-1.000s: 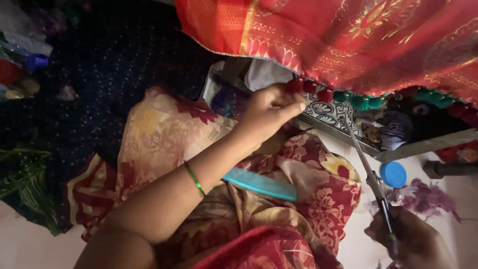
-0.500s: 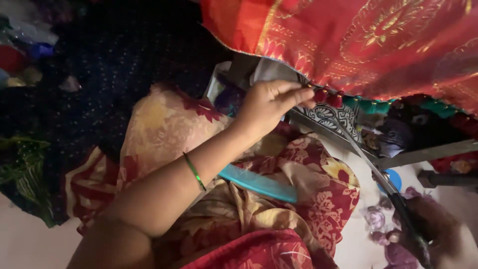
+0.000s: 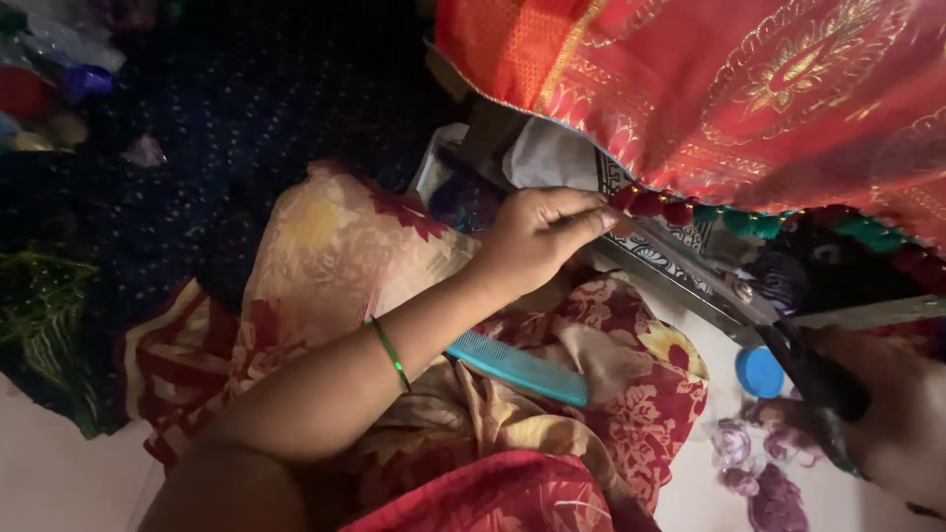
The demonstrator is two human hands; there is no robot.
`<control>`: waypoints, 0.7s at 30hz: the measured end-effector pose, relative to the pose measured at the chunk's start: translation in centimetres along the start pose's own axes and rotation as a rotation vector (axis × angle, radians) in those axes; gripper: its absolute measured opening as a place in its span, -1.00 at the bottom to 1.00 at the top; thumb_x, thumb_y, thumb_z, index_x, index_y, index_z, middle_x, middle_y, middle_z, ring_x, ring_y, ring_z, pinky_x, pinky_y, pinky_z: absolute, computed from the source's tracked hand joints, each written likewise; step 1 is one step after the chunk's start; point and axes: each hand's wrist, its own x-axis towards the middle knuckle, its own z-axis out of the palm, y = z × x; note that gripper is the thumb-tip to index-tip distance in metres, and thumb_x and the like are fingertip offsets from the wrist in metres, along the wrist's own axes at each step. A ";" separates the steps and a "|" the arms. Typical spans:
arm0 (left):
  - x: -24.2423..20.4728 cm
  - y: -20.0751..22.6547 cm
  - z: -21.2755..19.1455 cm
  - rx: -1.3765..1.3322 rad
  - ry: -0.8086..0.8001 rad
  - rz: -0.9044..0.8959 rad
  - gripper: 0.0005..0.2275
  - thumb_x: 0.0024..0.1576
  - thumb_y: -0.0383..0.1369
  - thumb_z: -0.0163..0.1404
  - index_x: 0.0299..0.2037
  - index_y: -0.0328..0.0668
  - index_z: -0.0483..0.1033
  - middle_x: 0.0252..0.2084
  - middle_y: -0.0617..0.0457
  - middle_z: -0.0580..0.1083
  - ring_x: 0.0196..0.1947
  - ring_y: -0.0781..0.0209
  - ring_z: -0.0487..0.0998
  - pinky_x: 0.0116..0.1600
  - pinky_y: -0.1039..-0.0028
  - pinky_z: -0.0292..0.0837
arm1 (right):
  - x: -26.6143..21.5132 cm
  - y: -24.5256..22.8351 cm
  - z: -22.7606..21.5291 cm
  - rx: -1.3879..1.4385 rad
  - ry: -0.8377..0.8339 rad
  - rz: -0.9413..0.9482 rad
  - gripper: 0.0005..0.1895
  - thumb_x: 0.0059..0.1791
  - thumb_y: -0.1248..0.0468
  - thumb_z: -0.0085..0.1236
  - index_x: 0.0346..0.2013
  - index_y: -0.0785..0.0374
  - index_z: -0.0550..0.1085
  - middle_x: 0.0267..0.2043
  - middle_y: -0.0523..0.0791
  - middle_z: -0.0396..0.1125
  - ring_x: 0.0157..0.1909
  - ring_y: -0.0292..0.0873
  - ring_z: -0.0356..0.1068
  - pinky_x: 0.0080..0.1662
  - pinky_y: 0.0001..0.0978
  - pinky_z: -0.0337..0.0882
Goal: Attaching and trimming decorative tassels/pompoms to the edge of a sari.
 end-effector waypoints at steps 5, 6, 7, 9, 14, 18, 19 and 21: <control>-0.1 0.0 0.3 -0.004 -0.023 0.033 -0.86 0.27 -0.45 0.03 -0.13 -0.31 0.66 -0.18 0.05 0.66 -0.15 0.40 0.63 0.00 0.57 0.53 | 1.4 -3.6 -1.8 -0.073 -0.157 0.187 -0.43 -0.27 0.08 0.57 -0.03 0.15 0.60 -0.49 -0.08 0.44 -0.50 -0.15 0.48 -0.41 -0.25 0.49; -0.1 0.1 0.3 -0.005 -0.021 0.035 -0.86 0.27 -0.45 0.03 -0.13 -0.31 0.66 -0.18 0.05 0.66 -0.15 0.40 0.63 0.00 0.57 0.53 | 1.3 -2.8 -1.5 -0.075 -0.157 0.186 -0.43 -0.27 0.08 0.57 -0.03 0.15 0.60 -0.49 -0.08 0.44 -0.50 -0.15 0.48 -0.41 -0.25 0.49; -0.1 0.1 0.3 0.027 -0.018 0.039 -0.87 0.26 -0.46 0.04 -0.16 -0.31 0.68 -0.20 0.04 0.66 -0.16 0.39 0.64 -0.01 0.56 0.53 | 1.2 -1.9 -1.3 -0.337 -0.077 0.071 -0.43 -0.28 -0.04 0.54 -0.08 0.13 0.60 -0.48 -0.11 0.38 -0.51 -0.21 0.42 -0.42 -0.33 0.47; 0.1 0.0 0.4 0.057 -0.016 0.045 -0.87 0.24 -0.47 0.06 -0.20 -0.31 0.69 -0.22 0.03 0.66 -0.17 0.38 0.65 -0.01 0.55 0.54 | 1.3 -0.8 -1.1 -0.587 0.002 -0.050 -0.40 -0.28 -0.15 0.54 -0.13 0.13 0.61 -0.48 -0.13 0.33 -0.51 -0.26 0.37 -0.43 -0.39 0.45; 0.2 -0.4 0.2 0.024 0.001 0.019 -0.88 0.23 -0.49 0.05 -0.20 -0.32 0.68 -0.22 -0.01 0.65 -0.18 0.36 0.65 -0.02 0.53 0.57 | 1.4 -5.0 -1.5 -0.327 -0.113 0.131 -0.52 -0.20 0.03 0.45 -0.05 0.08 0.59 -0.61 -0.12 0.36 -0.61 -0.22 0.37 -0.50 -0.34 0.32; 0.7 -0.8 -0.9 0.078 0.036 0.001 -0.86 0.20 -0.40 0.09 -0.19 -0.30 0.68 -0.21 0.00 0.67 -0.21 0.32 0.67 -0.04 0.51 0.58 | 0.4 -7.1 -1.0 -0.396 -0.184 0.372 -0.59 -0.06 0.11 0.41 0.08 -0.02 0.59 -0.67 -0.06 0.41 -0.70 -0.14 0.35 -0.57 -0.33 0.23; 1.1 -1.1 -1.6 0.298 0.023 -0.103 -0.82 0.14 -0.33 0.14 -0.16 -0.27 0.68 -0.19 -0.02 0.67 -0.21 0.27 0.68 -0.05 0.47 0.56 | 0.2 -4.5 -0.2 -0.285 -0.118 0.247 -0.59 -0.13 0.09 0.45 0.00 0.01 0.62 -0.66 -0.10 0.42 -0.65 -0.19 0.36 -0.56 -0.31 0.31; 1.9 -1.7 -2.8 0.522 0.013 -0.206 -0.75 0.08 -0.26 0.20 -0.13 -0.24 0.68 -0.17 -0.05 0.66 -0.22 0.22 0.69 -0.06 0.44 0.54 | 0.3 -0.3 1.0 -0.173 -0.051 0.116 -0.58 -0.19 0.07 0.50 -0.08 0.05 0.66 -0.64 -0.14 0.44 -0.60 -0.23 0.36 -0.54 -0.28 0.38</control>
